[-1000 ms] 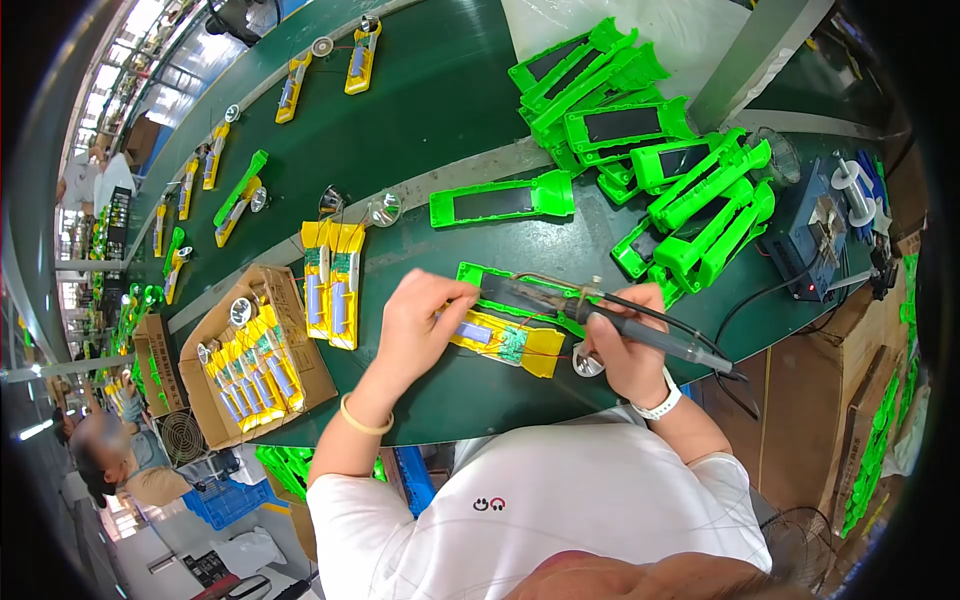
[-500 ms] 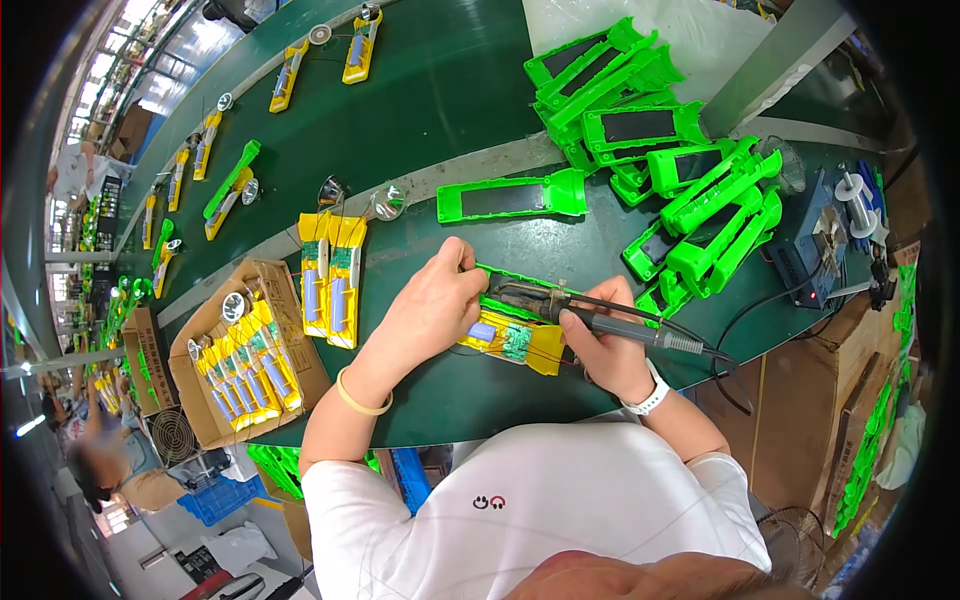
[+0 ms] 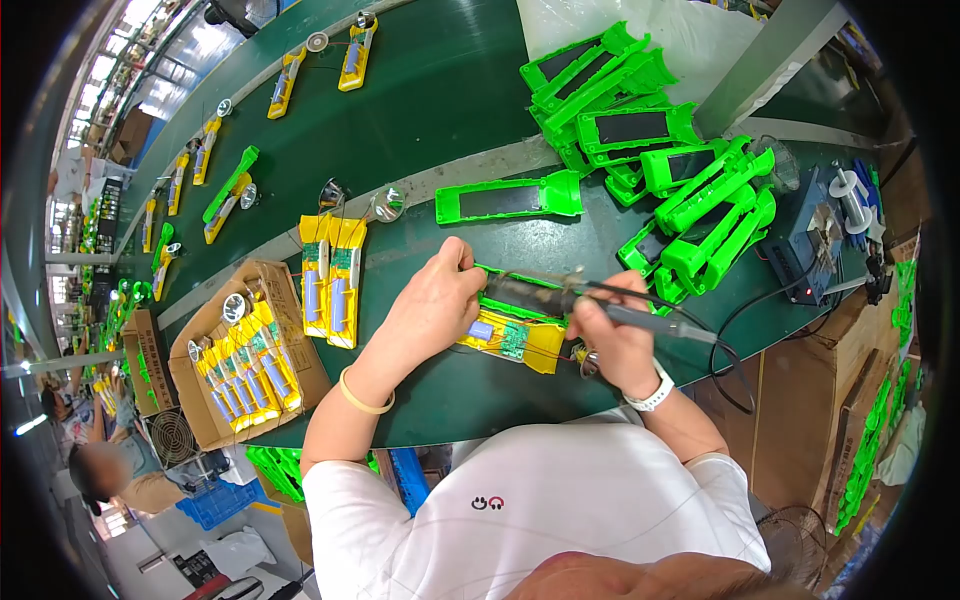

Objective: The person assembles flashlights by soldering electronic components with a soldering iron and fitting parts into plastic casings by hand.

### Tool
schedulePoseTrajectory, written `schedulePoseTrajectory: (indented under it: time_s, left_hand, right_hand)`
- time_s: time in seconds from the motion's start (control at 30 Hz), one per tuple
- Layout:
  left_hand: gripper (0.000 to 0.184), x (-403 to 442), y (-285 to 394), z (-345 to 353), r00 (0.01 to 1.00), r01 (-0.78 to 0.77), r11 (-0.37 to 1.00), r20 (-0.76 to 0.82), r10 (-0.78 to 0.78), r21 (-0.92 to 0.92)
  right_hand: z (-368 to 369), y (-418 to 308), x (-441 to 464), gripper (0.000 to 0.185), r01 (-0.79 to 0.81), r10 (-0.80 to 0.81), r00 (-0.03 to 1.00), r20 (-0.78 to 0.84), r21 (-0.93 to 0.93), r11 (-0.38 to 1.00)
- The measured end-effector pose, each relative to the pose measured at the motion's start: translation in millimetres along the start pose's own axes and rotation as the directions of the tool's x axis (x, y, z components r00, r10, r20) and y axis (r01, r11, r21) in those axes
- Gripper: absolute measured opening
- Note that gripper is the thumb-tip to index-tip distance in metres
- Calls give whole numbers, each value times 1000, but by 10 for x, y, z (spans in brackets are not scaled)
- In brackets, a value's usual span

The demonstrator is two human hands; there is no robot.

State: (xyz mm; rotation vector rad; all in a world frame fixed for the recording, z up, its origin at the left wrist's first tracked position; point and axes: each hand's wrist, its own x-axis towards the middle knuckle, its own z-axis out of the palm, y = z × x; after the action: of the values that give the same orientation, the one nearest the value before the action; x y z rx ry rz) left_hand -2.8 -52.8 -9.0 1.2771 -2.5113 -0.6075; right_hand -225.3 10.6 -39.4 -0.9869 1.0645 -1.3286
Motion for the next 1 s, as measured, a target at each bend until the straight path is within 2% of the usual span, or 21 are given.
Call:
schedulePoseTrajectory:
  time_s: [0.03,0.1,0.2,0.27,0.3,0.33,0.4,0.57,0.7,0.83,1.0]
  left_hand:
    - [11,-3,-1,1,1000,1,1000,2,-1,-3]
    - [11,-5,-2,11,1000,-4,1000,-1,4,-9]
    - [12,-2,5,7,1000,-8,1000,-6,8,-10]
    - [12,3,24,-8,1000,-1,1000,1,1,-2]
    - [12,6,30,-13,1000,3,1000,5,-3,-2]
    - [12,4,32,-14,1000,8,1000,9,-8,-2]
    - [12,2,25,-5,1000,0,1000,7,0,-3]
    - [12,-5,-26,12,999,-46,999,-13,46,11]
    - [13,17,20,-17,1000,-15,1000,22,15,15]
    - [13,-7,31,-8,1000,-3,1000,23,3,23]
    - [12,8,17,-20,999,-18,999,34,17,34]
  right_hand:
    - [-31,-52,30,25,49,-48,999,-16,87,995]
    - [-99,-147,131,19,66,-66,998,-18,9,998]
    - [-82,-127,387,28,204,-206,978,20,-259,944]
    - [-11,-130,563,35,180,-173,984,49,-277,944]
    - [-20,-86,675,33,236,-213,972,103,-475,848]
    - [-8,-74,724,32,190,-162,982,100,-475,859]
    - [24,-89,720,31,119,-91,992,86,-425,897]
    - [2,-207,439,34,-13,21,998,66,-120,993]
    - [-109,-91,608,35,128,-111,992,68,-380,916]
    - [-95,-17,616,33,71,-53,995,90,-207,976]
    - [-133,-135,303,34,148,-149,989,-22,-6,989]
